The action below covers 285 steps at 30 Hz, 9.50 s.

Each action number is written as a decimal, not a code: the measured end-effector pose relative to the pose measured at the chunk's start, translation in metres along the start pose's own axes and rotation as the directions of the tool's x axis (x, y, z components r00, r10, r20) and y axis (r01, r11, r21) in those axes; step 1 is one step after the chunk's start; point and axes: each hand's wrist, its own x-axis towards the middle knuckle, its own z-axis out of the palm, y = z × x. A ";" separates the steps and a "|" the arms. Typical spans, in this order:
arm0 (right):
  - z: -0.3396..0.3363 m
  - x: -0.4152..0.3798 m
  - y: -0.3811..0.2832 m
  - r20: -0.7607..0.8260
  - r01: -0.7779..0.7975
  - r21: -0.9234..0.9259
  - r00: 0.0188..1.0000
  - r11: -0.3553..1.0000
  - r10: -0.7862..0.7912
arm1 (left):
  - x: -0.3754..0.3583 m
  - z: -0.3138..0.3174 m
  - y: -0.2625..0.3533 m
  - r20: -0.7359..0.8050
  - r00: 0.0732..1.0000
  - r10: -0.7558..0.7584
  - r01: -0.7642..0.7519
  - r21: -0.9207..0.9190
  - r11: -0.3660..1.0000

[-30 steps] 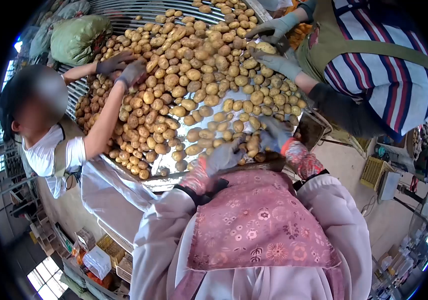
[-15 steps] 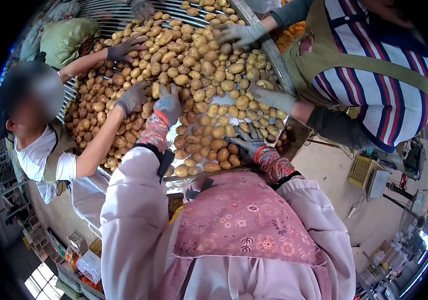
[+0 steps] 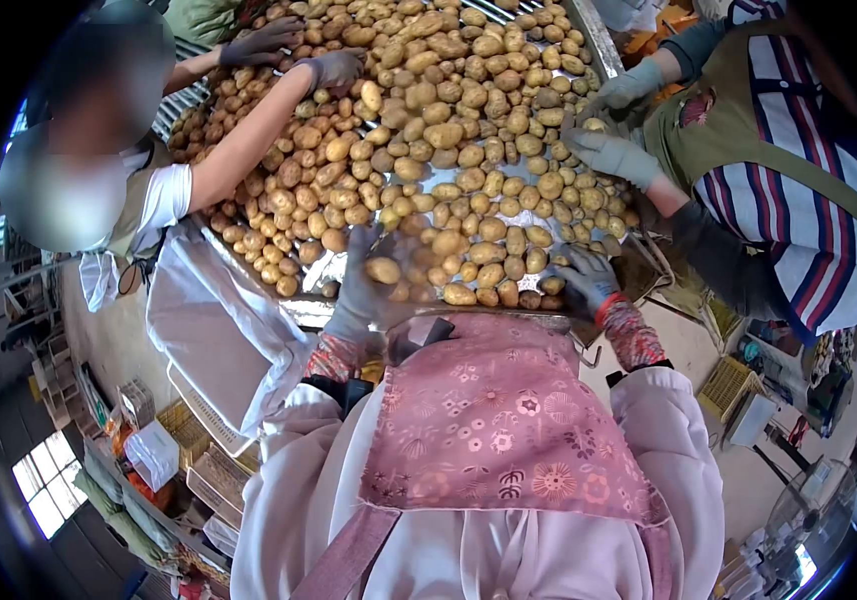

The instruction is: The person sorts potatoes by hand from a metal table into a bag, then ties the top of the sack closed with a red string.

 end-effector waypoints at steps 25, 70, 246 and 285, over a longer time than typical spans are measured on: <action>0.023 -0.030 -0.011 -0.097 -0.404 0.034 0.909 0.914 0.406 | 0.090 -0.167 0.084 0.033 0.751 0.659 -0.158 0.979 0.131; 0.016 0.061 -0.055 0.350 -0.487 0.734 0.868 0.473 0.352 | 0.119 -0.017 -0.069 0.339 0.929 0.145 -0.359 0.923 0.139; -0.018 0.027 -0.024 -0.268 0.059 0.228 0.963 0.972 0.005 | 0.026 -0.103 0.079 0.393 0.433 0.811 -0.074 0.912 -0.403; 0.027 0.020 -0.042 -0.241 -0.062 0.461 0.951 0.885 0.192 | 0.078 -0.033 0.033 0.637 0.643 0.426 -0.469 0.767 -0.438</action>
